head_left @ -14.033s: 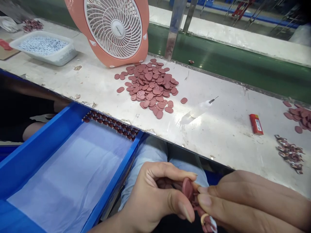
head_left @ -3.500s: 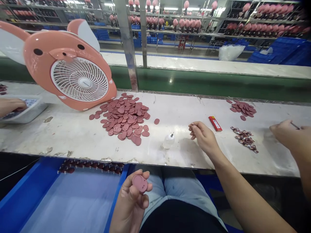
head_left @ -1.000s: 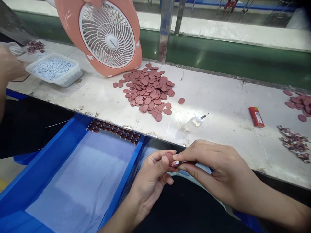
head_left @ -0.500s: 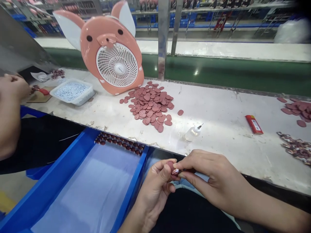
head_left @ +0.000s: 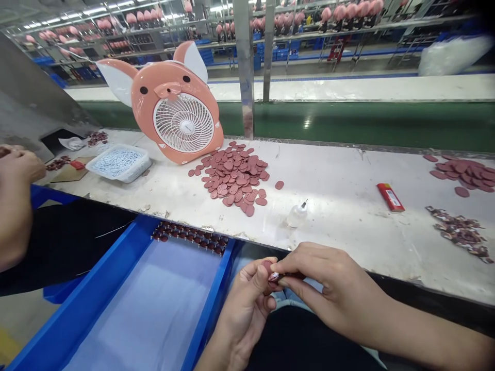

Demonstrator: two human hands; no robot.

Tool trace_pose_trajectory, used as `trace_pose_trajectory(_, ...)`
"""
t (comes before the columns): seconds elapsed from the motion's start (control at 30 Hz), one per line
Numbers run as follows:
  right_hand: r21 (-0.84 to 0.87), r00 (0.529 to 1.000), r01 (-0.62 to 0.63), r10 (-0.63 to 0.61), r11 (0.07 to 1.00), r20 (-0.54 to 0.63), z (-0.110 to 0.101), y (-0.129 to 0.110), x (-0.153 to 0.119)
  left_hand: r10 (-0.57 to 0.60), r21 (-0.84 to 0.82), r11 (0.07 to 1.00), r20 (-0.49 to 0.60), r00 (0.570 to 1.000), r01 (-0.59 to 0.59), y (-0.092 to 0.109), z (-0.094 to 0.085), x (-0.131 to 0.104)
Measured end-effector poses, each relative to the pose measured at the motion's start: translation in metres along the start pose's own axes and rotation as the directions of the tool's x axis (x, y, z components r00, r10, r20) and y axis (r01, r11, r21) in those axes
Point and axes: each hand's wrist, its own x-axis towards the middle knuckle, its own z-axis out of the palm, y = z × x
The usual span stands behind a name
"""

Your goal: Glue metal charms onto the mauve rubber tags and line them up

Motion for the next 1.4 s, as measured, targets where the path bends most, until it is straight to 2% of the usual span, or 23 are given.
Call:
trace_pose_trajectory(0.2, 0.000, 0.998, 0.031, -0.031, 1.000, -0.054, 0.002, 0.001, -0.005, -0.011, 0.013, 1.000, -0.035, 0.999, 0.012, -0.004, 0.001, 0.000)
trace_pose_trajectory(0.4, -0.006, 0.999, 0.026, -0.026, 1.000, -0.042, 0.003, 0.002, -0.008, -0.007, 0.019, 1.000, -0.044, 0.999, 0.008, -0.006, 0.001, -0.002)
trace_pose_trajectory(0.73, -0.032, 0.999, 0.040, -0.040, 0.999, 0.020, 0.003, 0.000, 0.002, -0.025, -0.016, 1.000, -0.016, 1.000, 0.024, -0.002, -0.007, 0.000)
trace_pose_trajectory(0.97, -0.101, 0.998, 0.033, -0.026, 0.994, 0.064, -0.001, -0.004, 0.005, -0.020, -0.066, 0.997, 0.109, 0.994, 0.027, 0.000, -0.016, 0.004)
trace_pose_trajectory(1.13, -0.061, 0.999, 0.011, -0.013, 0.998, -0.041, -0.006, 0.000, 0.010, -0.095, -0.110, 0.989, 0.054, 0.994, 0.100, 0.007, -0.016, 0.005)
trace_pose_trajectory(1.27, 0.011, 1.000, -0.016, 0.016, 1.000, 0.002, -0.004, 0.002, 0.015, -0.133, -0.121, 0.983, 0.065, 0.989, 0.140, 0.011, -0.015, 0.005)
trace_pose_trajectory(1.4, 0.050, 0.996, -0.085, 0.082, 0.995, 0.045, 0.001, 0.001, 0.019, -0.121, -0.138, 0.981, 0.128, 0.984, 0.139, 0.013, -0.017, 0.008)
